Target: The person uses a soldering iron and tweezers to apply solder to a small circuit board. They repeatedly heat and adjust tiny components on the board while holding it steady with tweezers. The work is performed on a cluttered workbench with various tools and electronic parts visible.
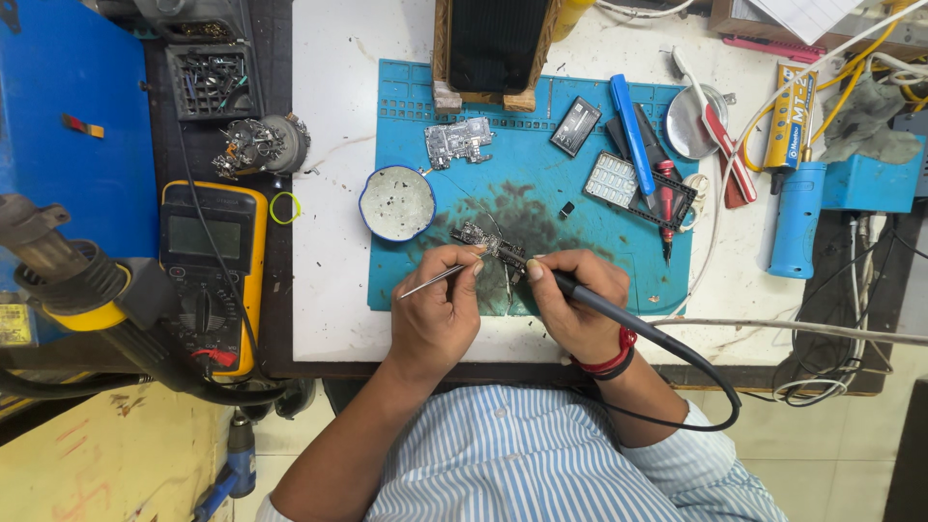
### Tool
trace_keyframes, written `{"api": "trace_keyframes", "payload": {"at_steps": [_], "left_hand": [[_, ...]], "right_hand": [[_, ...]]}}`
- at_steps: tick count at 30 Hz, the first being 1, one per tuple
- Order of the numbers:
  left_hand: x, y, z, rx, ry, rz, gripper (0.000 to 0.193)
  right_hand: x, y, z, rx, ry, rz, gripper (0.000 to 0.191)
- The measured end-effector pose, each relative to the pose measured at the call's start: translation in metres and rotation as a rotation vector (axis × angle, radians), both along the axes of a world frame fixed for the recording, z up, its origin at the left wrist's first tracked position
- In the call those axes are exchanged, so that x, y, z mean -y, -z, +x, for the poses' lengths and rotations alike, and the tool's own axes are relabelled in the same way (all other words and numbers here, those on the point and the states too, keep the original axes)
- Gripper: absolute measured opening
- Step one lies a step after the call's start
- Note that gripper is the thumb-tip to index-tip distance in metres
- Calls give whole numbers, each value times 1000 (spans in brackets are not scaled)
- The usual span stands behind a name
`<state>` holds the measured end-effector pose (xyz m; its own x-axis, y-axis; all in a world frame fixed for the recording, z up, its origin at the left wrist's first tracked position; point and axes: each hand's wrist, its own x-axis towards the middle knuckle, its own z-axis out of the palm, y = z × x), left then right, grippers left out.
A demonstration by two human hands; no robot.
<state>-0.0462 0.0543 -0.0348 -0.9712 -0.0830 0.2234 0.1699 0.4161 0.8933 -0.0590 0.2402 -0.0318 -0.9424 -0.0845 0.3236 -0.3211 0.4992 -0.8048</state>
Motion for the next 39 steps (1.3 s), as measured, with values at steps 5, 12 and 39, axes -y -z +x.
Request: {"api": "trace_keyframes", "payload": {"at_steps": [5,12,39], "left_hand": [[1,-1,1,7,-2,10,14],[0,1,1,-10,-8,-1,14],[0,0,3,0,-3,17,14]], "right_hand": [[0,-1,0,13,-8,-11,10],[0,1,2,5,3,0,11],[-1,3,3,-4,16,-2,11]]}}
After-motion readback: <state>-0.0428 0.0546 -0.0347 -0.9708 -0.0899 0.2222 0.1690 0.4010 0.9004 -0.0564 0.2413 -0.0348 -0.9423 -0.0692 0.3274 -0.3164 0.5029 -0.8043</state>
